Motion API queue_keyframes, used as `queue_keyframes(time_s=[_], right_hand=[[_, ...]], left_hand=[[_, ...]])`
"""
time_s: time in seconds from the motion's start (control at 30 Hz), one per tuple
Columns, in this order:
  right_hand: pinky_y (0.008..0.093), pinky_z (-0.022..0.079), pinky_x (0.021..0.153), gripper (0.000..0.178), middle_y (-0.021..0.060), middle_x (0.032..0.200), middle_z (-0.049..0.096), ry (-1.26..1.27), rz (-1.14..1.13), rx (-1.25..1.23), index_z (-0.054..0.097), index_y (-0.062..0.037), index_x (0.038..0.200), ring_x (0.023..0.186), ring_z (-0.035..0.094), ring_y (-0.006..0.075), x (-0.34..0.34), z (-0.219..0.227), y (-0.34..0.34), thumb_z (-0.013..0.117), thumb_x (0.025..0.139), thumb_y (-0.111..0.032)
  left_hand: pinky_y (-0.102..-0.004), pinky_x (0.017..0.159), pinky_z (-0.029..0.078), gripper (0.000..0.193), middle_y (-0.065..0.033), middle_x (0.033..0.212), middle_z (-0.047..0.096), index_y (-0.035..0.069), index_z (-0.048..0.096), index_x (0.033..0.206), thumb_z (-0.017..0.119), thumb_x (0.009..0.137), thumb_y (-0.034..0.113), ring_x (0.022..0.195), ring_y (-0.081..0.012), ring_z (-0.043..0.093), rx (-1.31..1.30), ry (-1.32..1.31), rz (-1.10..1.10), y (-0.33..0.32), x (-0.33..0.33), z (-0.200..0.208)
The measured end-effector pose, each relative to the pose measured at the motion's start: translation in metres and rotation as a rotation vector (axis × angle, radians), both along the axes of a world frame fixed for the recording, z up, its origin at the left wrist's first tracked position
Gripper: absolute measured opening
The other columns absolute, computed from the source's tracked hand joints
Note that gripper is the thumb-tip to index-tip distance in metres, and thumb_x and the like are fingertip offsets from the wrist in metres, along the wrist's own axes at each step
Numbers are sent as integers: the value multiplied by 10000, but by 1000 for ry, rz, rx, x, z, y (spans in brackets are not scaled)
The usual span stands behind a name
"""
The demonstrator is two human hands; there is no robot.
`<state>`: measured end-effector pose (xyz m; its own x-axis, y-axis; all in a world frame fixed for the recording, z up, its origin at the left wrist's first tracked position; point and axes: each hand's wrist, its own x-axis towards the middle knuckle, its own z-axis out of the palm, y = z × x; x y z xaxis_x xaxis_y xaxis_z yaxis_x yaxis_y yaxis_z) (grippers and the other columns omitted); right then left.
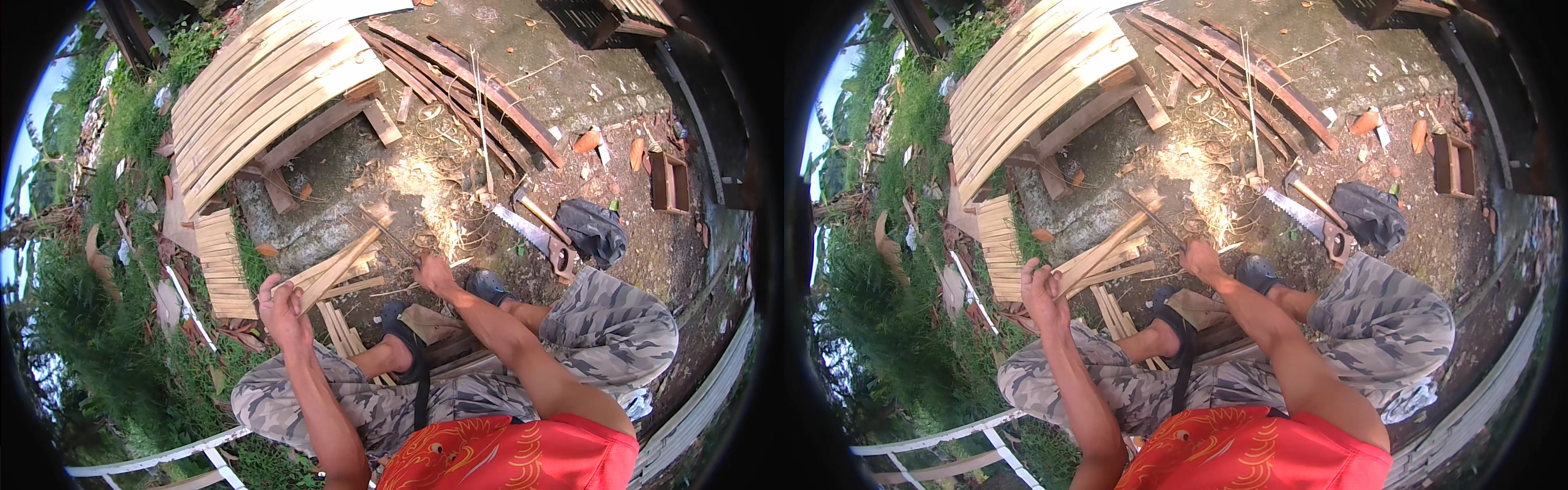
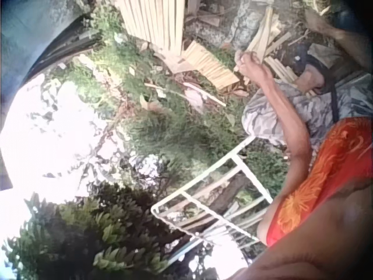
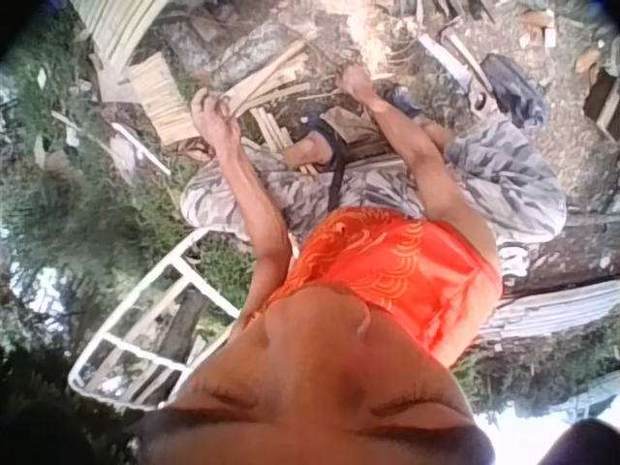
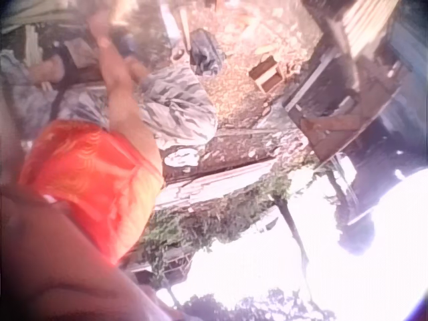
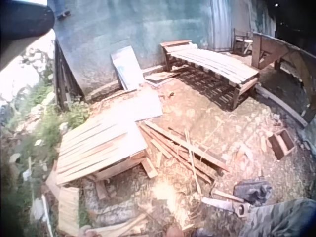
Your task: The person sits on the ground and uses a machete to shave thin strips from a small wooden stick. They repeatedly draw the blade along the stick to produce wood shavings and place the shaved pieces on the ground.
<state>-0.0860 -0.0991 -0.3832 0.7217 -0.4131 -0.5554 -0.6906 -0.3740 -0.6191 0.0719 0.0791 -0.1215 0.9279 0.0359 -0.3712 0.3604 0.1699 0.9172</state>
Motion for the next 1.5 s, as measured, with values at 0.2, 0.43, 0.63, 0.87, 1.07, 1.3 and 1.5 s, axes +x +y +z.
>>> queue_keyframes(time_s=[0.2, 0.43, 0.63, 0.87, 1.07, 1.3, 1.5], right_hand=[[505, 527, 749, 437, 250, 869, 676, 94, -31, 0, 637, 26, 924, 814, 660, 427, -6, -10, 6, 642, 822, -399], [412, 543, 754, 543, 236, 895, 694, 404, -127, 246, 684, 35, 951, 826, 696, 319, -12, -10, -50, 656, 794, -484], [379, 485, 487, 357, 144, 680, 651, 10, -576, 258, 665, 16, 804, 482, 602, 218, -34, 22, -76, 669, 829, -340], [315, 410, 366, 365, 180, 892, 701, -574, -914, 681, 545, -13, 1078, 400, 458, 134, 4, 105, -137, 617, 936, -341], [304, 431, 444, 603, 177, 1160, 626, -882, -863, 904, 399, -27, 1391, 467, 455, 127, 25, 199, -151, 607, 940, -368], [298, 440, 433, 560, 109, 976, 585, -1186, -836, 1036, 388, -28, 1316, 476, 468, 113, 23, 251, -147, 696, 883, -205], [282, 418, 408, 234, 13, 770, 527, -1141, -827, 1049, 498, -97, 1005, 447, 466, 105, -6, 287, -137, 682, 880, -169]], left_hand=[[-248, 619, 455, 240, -55, 685, 532, -18, 503, 1056, 563, 834, -83, 459, -82, 375, -59, -28, -26, 4, -2, -4], [-249, 617, 449, 245, -41, 683, 531, -18, 506, 1067, 588, 841, -64, 457, -79, 375, -122, -64, -41, -6, 0, -5], [-274, 616, 415, 161, 66, 493, 258, 89, 531, 994, 616, 867, 37, 418, -86, 289, -373, 110, 167, 33, 11, -5], [-299, 686, 438, 217, 46, 454, 265, 118, 475, 717, 620, 859, 41, 399, -108, 289, -800, 260, 200, 69, 16, -9], [-268, 676, 448, 66, 49, 438, 299, 41, 583, 835, 568, 895, 63, 385, -92, 308, -1046, 325, 25, 69, 13, -9], [-233, 662, 447, 217, 50, 438, 339, -29, 605, 1061, 554, 939, 143, 368, -67, 289, -1148, 162, -225, 75, 9, -18], [-273, 863, 507, 468, 55, 506, 430, -18, 473, 1328, 549, 966, 269, 406, -62, 394, -1242, 17, -251, 86, -5, -8]])
